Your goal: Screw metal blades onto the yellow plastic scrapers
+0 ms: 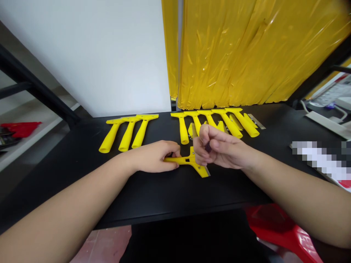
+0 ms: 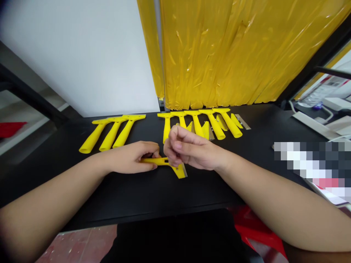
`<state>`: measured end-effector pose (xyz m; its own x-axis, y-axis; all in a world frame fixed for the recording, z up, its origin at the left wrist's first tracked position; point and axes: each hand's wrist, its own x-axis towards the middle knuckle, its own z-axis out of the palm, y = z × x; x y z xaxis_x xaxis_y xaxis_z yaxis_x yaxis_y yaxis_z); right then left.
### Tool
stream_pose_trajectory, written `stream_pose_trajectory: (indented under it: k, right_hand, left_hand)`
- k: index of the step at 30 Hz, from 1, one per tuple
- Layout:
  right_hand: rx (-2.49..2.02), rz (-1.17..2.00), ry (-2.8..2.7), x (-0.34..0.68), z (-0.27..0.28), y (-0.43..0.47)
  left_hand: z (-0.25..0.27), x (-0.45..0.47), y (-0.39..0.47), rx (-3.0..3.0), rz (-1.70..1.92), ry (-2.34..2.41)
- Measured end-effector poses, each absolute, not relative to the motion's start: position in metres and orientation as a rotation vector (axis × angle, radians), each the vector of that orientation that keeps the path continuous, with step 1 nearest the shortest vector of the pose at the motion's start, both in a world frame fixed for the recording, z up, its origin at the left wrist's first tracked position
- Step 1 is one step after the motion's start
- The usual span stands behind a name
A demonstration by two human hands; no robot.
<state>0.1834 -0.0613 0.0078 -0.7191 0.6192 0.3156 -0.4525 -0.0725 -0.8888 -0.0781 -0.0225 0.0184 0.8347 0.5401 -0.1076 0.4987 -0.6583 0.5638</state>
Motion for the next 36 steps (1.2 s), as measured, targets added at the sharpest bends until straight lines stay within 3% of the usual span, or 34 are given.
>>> stream_pose_trajectory:
  k: [7,10,24,36]
  right_hand:
    - [-0.325,1.077,-1.864,0.197,0.010,-0.055]
    - [-0.396,0.895,-1.975,0.202,0.015,-0.058]
    - [-0.397,1.340,-1.840,0.207,0.023,-0.057]
    - [-0.345,1.437,-1.802,0.207,0.018,-0.055]
  left_hand:
    - [0.020,-0.077,-0.024,2.441,0.089,0.730]
    - [0.020,-0.076,-0.024,2.451,0.091,0.725]
    - [0.019,-0.078,-0.022,2.430,0.090,0.718]
    - [0.019,-0.079,-0.021,2.429,0.065,0.718]
